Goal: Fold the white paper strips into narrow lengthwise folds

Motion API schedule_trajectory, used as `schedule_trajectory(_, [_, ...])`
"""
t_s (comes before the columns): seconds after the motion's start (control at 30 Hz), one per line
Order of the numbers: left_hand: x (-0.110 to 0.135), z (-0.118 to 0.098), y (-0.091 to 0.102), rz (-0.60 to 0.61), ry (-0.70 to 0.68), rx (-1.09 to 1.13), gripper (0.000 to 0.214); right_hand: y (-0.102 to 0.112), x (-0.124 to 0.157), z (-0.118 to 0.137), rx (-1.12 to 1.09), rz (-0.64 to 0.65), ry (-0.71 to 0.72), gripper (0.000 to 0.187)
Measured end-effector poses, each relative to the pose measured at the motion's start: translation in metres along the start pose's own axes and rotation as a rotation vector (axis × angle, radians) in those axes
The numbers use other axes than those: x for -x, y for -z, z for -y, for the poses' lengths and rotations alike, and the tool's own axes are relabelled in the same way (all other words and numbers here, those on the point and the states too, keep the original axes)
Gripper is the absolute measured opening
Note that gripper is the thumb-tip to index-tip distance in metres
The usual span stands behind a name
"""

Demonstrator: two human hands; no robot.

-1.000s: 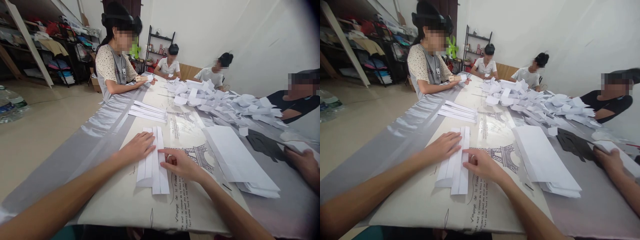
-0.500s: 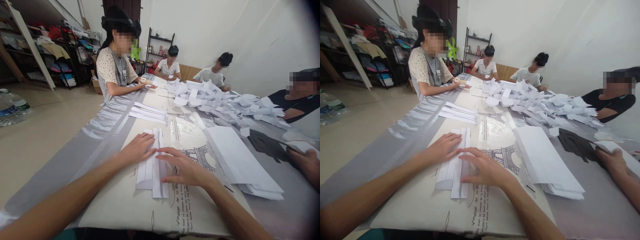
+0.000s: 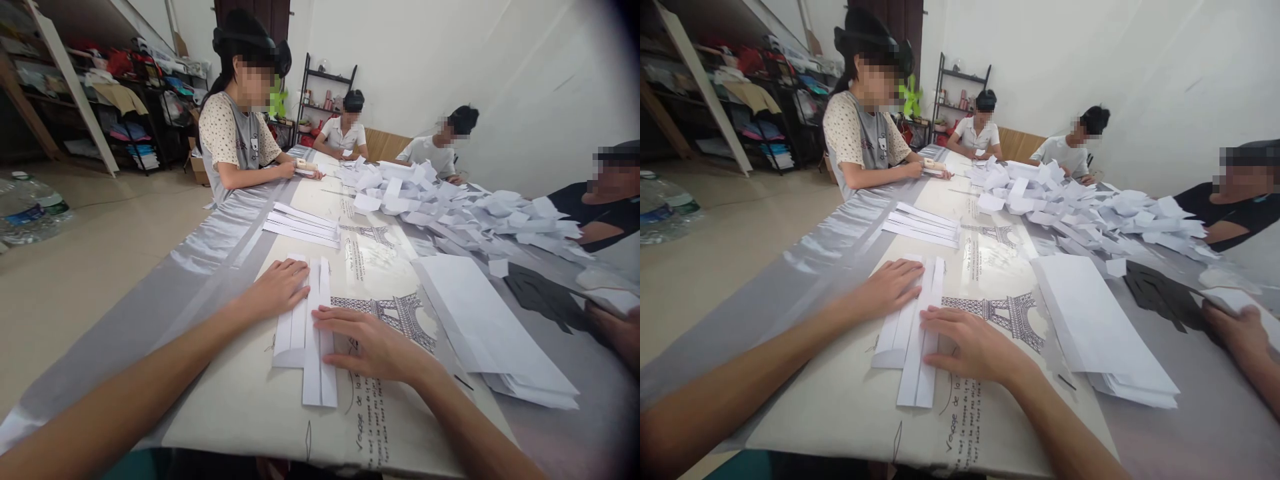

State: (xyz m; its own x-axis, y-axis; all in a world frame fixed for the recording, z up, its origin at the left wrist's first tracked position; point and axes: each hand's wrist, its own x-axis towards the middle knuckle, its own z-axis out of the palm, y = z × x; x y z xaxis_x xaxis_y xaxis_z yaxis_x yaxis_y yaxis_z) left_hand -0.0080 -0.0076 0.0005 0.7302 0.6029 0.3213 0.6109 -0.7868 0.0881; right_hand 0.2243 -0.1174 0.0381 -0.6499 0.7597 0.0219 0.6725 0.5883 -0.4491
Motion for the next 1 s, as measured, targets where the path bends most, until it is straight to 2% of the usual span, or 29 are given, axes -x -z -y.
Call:
schedule_trajectory(0.13, [0.000,0.004,-0.003,-0.010,-0.018,0.007,0.044,-0.003,-0.001,-0.002,-0.037,-0.039,0.010,0.049])
schedule_trajectory(0.33, [-0.002,-0.001,-0.003,-0.035,-0.065,0.007,0.041,-0.010,-0.006,-0.010,-0.071,-0.133,0.024,0.038])
schedule_trajectory(0.43, [-0.004,-0.003,-0.004,-0.067,-0.062,-0.007,0.040,-0.016,-0.008,-0.013,-0.039,-0.167,0.018,0.042])
schedule_trajectory(0.7, [-0.004,0.000,-0.015,-0.097,-0.045,-0.055,0.040,-0.024,-0.013,-0.015,0.030,-0.160,-0.026,0.052])
schedule_trajectory(1.0, [-0.004,-0.006,-0.009,-0.042,0.008,-0.033,0.044,-0.026,-0.018,-0.021,0.043,-0.191,-0.116,0.056])
